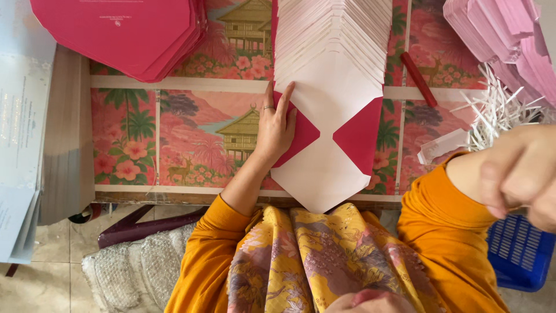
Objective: The person prepares wedding invitation envelopes by hand, using a pink plastic tool to press down the flaps and then sliding invitation cards into a stack of envelopes one at a time.
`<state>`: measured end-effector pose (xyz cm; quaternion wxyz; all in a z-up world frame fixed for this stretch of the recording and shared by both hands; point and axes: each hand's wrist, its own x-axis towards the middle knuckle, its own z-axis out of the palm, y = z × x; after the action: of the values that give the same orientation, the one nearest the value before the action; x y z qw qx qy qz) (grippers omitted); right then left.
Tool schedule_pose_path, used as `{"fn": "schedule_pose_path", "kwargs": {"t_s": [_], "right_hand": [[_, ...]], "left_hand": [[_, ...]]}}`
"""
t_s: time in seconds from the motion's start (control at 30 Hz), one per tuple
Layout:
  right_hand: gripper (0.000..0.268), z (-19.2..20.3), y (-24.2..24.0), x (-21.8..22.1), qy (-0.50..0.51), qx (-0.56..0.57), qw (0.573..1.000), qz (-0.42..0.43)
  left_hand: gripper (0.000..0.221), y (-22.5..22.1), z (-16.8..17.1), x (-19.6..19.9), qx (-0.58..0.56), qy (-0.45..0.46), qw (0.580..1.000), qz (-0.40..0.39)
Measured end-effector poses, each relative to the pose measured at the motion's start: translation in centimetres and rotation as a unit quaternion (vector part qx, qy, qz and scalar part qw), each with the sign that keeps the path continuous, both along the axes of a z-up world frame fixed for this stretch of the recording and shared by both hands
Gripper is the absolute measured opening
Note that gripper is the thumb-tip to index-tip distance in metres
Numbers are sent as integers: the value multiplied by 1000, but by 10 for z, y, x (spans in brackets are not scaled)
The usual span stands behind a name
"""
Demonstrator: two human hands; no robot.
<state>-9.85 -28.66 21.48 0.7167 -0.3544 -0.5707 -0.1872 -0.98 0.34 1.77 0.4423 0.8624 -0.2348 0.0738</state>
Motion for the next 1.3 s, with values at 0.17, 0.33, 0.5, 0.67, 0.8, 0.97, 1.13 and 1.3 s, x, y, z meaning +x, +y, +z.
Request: {"fn": "schedule_pose_path", "kwargs": {"t_s": [0.17, 0.33, 0.5, 0.67, 0.8, 0.97, 1.13, 1.3], "right_hand": [[39, 22, 14, 5, 15, -162, 986, 26], [36, 23, 15, 5, -30, -154, 986, 56], [41, 37, 28, 3, -4, -165, 985, 48], [41, 40, 30, 2, -8, -205, 977, 65], [40, 50, 27, 5, -1, -276, 957, 91], [41, 48, 30, 4, -4, -242, 967, 82], [39, 37, 33, 1, -13, -189, 980, 66], [40, 35, 30, 2, -13, -202, 976, 76]], "left_hand": [[56, 0, -1, 3, 3, -6, 1000, -3], [56, 0, -1, 2, 7, -6, 1000, -1], [56, -1, -4, 3, 22, 3, 1000, 8], [54, -1, -6, 3, 14, 9, 1000, 8], [55, -1, -4, 2, 22, 3, 1000, 9], [54, -1, -5, 3, 27, -2, 1000, 11], [54, -1, -5, 3, 22, -1, 1000, 12], [56, -1, -6, 3, 26, -6, 1000, 15]]}}
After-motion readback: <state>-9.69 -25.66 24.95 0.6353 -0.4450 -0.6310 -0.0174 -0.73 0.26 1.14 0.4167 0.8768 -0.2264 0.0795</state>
